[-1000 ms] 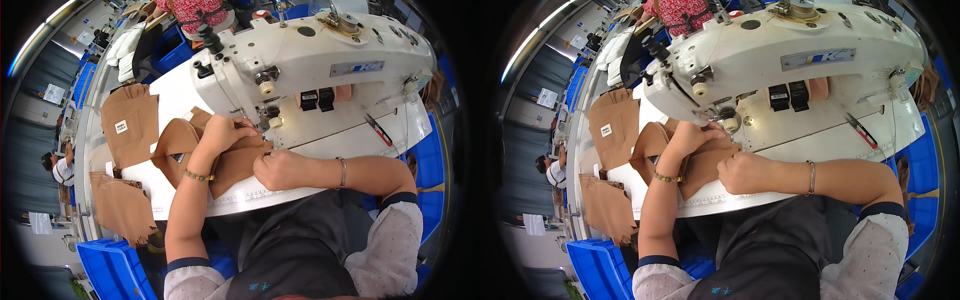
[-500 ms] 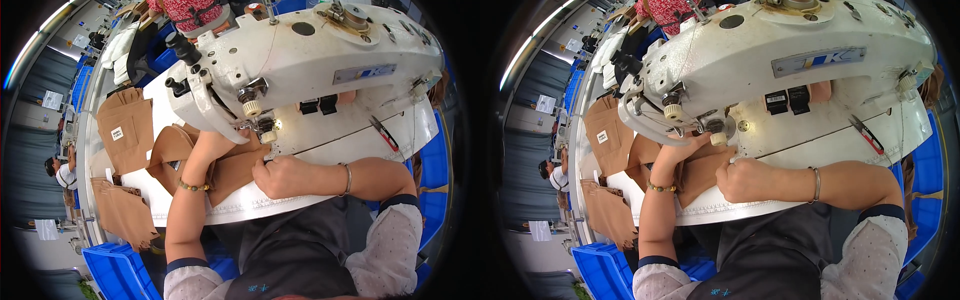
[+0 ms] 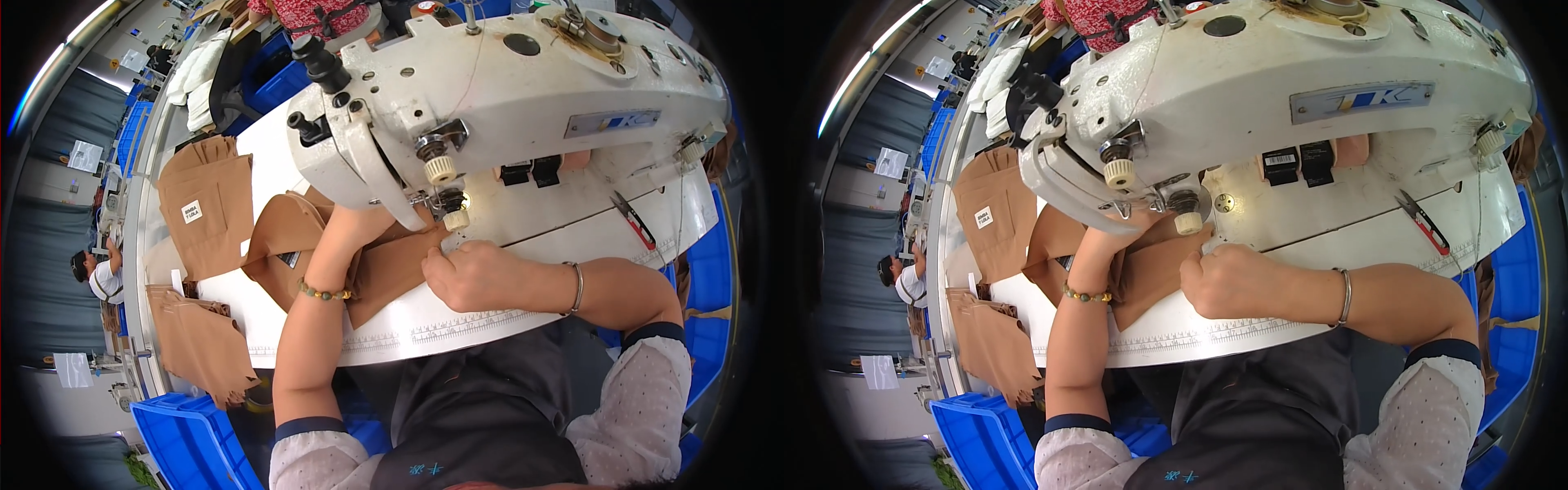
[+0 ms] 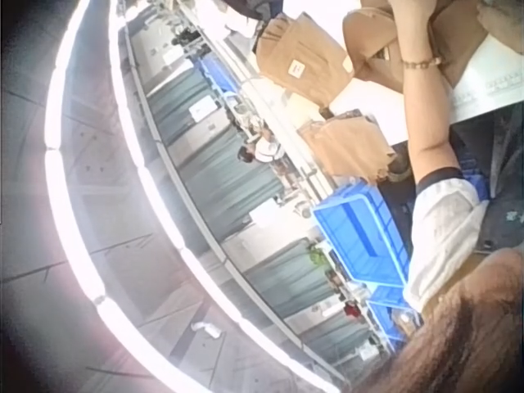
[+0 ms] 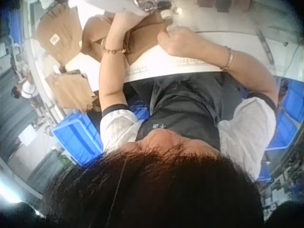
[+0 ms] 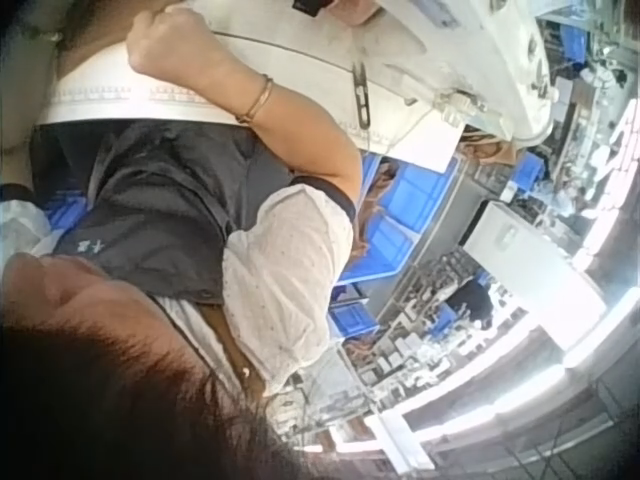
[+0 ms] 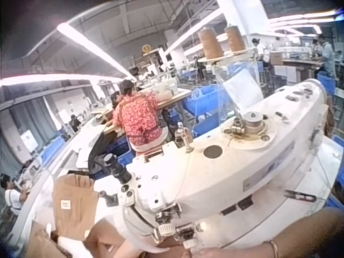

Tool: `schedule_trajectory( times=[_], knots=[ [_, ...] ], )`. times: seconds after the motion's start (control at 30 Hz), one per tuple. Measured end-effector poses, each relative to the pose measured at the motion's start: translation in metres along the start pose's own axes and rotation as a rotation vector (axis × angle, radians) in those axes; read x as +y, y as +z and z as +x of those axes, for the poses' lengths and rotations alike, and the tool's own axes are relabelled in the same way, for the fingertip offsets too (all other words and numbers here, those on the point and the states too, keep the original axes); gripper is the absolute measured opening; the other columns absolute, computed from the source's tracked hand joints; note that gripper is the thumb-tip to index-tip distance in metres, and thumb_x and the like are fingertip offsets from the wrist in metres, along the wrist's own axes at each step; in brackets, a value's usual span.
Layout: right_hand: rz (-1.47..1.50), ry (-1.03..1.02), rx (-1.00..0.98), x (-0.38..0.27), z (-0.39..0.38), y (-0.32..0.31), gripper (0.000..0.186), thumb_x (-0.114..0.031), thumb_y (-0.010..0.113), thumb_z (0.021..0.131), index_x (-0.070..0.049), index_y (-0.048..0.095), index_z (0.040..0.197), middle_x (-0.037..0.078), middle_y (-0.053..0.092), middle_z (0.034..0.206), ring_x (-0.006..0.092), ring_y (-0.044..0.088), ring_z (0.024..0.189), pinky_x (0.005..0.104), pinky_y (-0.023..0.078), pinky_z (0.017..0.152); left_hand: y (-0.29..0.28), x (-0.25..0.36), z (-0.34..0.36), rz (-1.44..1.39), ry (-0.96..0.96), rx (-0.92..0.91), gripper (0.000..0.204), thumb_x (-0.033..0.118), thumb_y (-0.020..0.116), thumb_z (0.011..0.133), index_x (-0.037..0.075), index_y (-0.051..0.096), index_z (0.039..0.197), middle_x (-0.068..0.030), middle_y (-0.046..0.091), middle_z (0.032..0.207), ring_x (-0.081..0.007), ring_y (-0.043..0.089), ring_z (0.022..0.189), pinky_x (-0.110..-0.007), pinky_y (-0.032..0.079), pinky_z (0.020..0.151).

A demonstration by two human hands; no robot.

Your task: Sewing pieces of tan fabric and attaching brand labels using an industrial sewing machine.

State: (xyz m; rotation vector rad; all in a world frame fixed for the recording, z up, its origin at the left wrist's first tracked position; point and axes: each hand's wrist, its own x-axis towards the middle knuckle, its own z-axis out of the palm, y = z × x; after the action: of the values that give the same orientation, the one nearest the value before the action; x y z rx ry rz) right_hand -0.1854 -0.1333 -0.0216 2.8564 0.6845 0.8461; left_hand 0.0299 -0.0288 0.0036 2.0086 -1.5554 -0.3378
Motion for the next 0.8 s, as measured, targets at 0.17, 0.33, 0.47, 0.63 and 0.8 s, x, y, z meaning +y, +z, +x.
schedule_trajectory(
  times=[0.17, 0.33, 0.47, 0.63, 0.8],
  knots=[
    [-0.002, -0.018, -0.007, 0.003, 0.007, -0.001, 0.02, -0.012, 0.067, 0.078, 0.003, 0.07, 0.091, 0.014, 0.067, 0.085, 0.0124, 0.061, 0.059, 0.0249, 0.046, 0.046, -0.007, 0.004, -0.013, 0.024, -0.025, 0.037, 0.032, 0.023, 0.075, 0.089, 0.006, 0.068, 0.115, -0.0104, 0.071, 0.109, -0.0263, 0.065, 0.099, -0.036, 0.051, 0.088],
    [0.018, 0.029, 0.012, 0.007, -0.001, -0.004, 0.019, -0.013, 0.067, 0.077, 0.001, 0.07, 0.089, 0.009, 0.065, 0.081, 0.0121, 0.061, 0.058, 0.025, 0.047, 0.047, -0.008, 0.083, -0.057, 0.453, -0.061, 0.234, 0.034, 0.01, 0.072, 0.078, 0.006, 0.067, 0.111, -0.0129, 0.065, 0.113, -0.0319, 0.057, 0.112, -0.058, 0.034, 0.103],
    [0.074, 0.062, 0.245, 0.009, 0.008, 0.001, 0.011, -0.016, 0.065, 0.07, -0.006, 0.062, 0.073, 0.006, 0.057, 0.07, 0.0143, 0.055, 0.05, 0.0278, 0.045, 0.044, 0.019, 0.115, -0.079, 0.421, -0.032, 0.258, 0.046, 0.014, 0.076, 0.075, 0.008, 0.062, 0.118, -0.0081, 0.065, 0.115, -0.0314, 0.059, 0.109, -0.054, 0.033, 0.104],
    [0.055, 0.063, 0.352, 0.017, 0.012, -0.006, 0.012, -0.016, 0.064, 0.073, -0.005, 0.063, 0.077, 0.006, 0.06, 0.073, 0.0131, 0.057, 0.052, 0.0272, 0.046, 0.046, 0.018, 0.081, -0.068, 0.759, 0.184, 0.329, 0.021, 0.013, 0.066, 0.082, 0.01, 0.065, 0.102, -0.0011, 0.066, 0.104, -0.019, 0.062, 0.1, -0.053, 0.039, 0.107],
    [0.031, 0.044, 0.351, 0.015, 0.007, -0.004, 0.013, -0.015, 0.064, 0.073, -0.004, 0.065, 0.079, 0.008, 0.065, 0.077, 0.0134, 0.06, 0.055, 0.0275, 0.048, 0.047, 0.014, 0.077, -0.078, 0.738, 0.374, 0.317, 0.025, 0.011, 0.07, 0.076, 0.009, 0.069, 0.101, 0.0004, 0.072, 0.097, -0.0188, 0.067, 0.09, -0.042, 0.051, 0.092]
  ],
)
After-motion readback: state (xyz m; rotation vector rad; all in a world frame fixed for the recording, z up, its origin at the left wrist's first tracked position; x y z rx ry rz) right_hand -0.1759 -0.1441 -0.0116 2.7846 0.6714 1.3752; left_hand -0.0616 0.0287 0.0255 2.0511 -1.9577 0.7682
